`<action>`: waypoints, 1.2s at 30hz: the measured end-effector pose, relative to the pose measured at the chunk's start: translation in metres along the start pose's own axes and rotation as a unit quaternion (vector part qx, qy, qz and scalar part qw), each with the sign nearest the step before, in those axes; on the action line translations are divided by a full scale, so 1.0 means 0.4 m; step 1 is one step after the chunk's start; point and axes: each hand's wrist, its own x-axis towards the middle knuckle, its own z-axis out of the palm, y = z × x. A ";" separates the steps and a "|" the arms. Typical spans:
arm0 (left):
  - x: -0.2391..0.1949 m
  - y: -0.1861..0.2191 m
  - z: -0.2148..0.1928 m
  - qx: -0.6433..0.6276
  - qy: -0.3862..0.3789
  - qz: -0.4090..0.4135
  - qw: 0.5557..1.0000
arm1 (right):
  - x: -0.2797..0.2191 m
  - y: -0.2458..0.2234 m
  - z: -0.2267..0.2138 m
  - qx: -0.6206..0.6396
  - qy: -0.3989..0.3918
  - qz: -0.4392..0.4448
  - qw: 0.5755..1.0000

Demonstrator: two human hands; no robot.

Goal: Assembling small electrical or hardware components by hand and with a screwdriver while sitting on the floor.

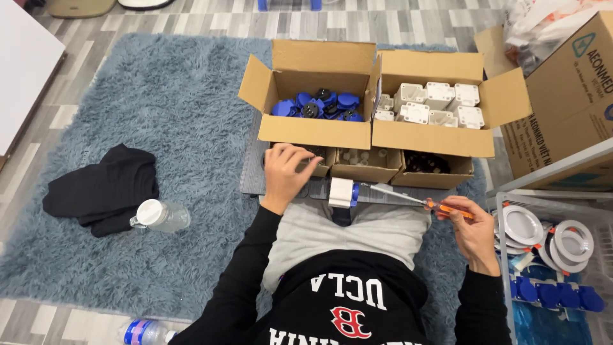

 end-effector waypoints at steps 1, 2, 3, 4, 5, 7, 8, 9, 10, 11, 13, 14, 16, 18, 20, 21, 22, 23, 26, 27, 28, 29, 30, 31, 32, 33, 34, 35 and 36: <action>-0.008 0.013 0.010 0.000 -0.001 -0.002 1.000 | -0.006 0.008 -0.007 -0.001 0.000 0.002 1.000; -0.016 0.025 0.020 -0.024 -0.007 0.015 1.000 | -0.011 0.016 -0.014 0.008 0.001 0.005 1.000; -0.030 0.039 0.026 -0.048 -0.014 0.030 0.998 | -0.021 0.024 -0.021 0.016 0.001 0.012 1.000; -0.044 0.052 0.036 -0.047 -0.016 0.026 0.998 | -0.026 0.022 -0.023 0.016 0.000 0.016 1.000; -0.059 0.064 0.045 -0.084 -0.046 0.034 0.995 | -0.033 0.021 -0.024 0.012 0.002 0.024 1.000; -0.074 0.094 0.056 -0.122 -0.080 0.038 0.989 | -0.039 0.013 -0.020 0.008 0.006 0.036 0.999; -0.075 0.112 0.058 -0.137 -0.102 0.043 0.984 | -0.038 0.005 -0.013 -0.001 0.005 0.035 0.999; -0.081 0.132 0.057 -0.152 -0.126 0.046 0.979 | -0.043 -0.004 -0.009 -0.011 0.005 0.036 0.999; -0.087 0.143 0.055 -0.154 -0.130 0.040 0.979 | -0.049 -0.018 -0.014 -0.013 0.005 0.044 0.999; -0.091 0.150 0.052 -0.131 -0.176 0.034 0.975 | -0.051 -0.029 -0.016 0.024 -0.001 0.068 0.997; -0.108 0.151 0.063 -0.110 -0.228 0.021 0.967 | -0.053 -0.047 -0.014 0.059 -0.004 0.102 0.993; -0.122 0.146 0.076 -0.084 -0.249 0.024 0.965 | -0.054 -0.054 -0.010 0.057 0.006 0.104 0.993; -0.145 0.142 0.089 -0.062 -0.276 0.022 0.959 | -0.059 -0.066 -0.005 0.052 0.019 0.115 0.992; -0.152 0.140 0.095 -0.048 -0.286 0.025 0.957 | -0.056 -0.076 -0.001 0.042 0.026 0.105 0.993; -0.158 0.134 0.099 -0.067 -0.295 0.009 0.953 | -0.055 -0.090 0.013 0.038 0.034 0.108 0.993; -0.160 0.131 0.101 -0.085 -0.300 -0.004 0.950 | -0.053 -0.097 0.019 0.036 0.041 0.106 0.993; -0.162 0.132 0.100 -0.086 -0.303 -0.007 0.949 | -0.055 -0.098 0.019 0.035 0.041 0.110 0.992; -0.162 0.132 0.101 -0.089 -0.302 -0.008 0.949 | -0.055 -0.098 0.020 0.030 0.044 0.107 0.993; -0.157 0.136 0.097 -0.094 -0.289 -0.004 0.953 | -0.055 -0.088 0.016 0.032 0.041 0.101 0.993; -0.156 0.139 0.095 -0.097 -0.275 0.003 0.956 | -0.058 -0.084 0.013 0.039 0.035 0.096 0.994; -0.166 0.132 0.104 -0.098 -0.278 0.002 0.956 | -0.059 -0.081 0.013 0.039 0.036 0.100 0.994; -0.178 0.126 0.115 -0.102 -0.264 0.008 0.959 | -0.061 -0.078 0.012 0.038 0.035 0.100 0.994; -0.190 0.120 0.126 -0.105 -0.249 0.014 0.963 | -0.063 -0.075 0.011 0.038 0.034 0.101 0.994; -0.197 0.117 0.134 -0.108 -0.254 0.011 0.961 | -0.063 -0.071 0.009 0.036 0.036 0.107 0.993; -0.205 0.113 0.143 -0.088 -0.242 0.024 0.966 | -0.064 -0.066 0.007 0.037 0.033 0.101 0.994; -0.215 0.109 0.150 -0.068 -0.231 0.037 0.970 | -0.065 -0.061 0.005 0.037 0.030 0.097 0.994; -0.218 0.106 0.152 -0.071 -0.237 0.033 0.968 | -0.066 -0.064 0.011 0.036 0.032 0.104 0.993; -0.223 0.103 0.157 -0.072 -0.226 0.034 0.971 | -0.068 -0.066 0.014 0.027 0.030 0.101 0.994; -0.227 0.100 0.162 -0.074 -0.215 0.035 0.973 | -0.070 -0.067 0.017 0.018 0.027 0.099 0.995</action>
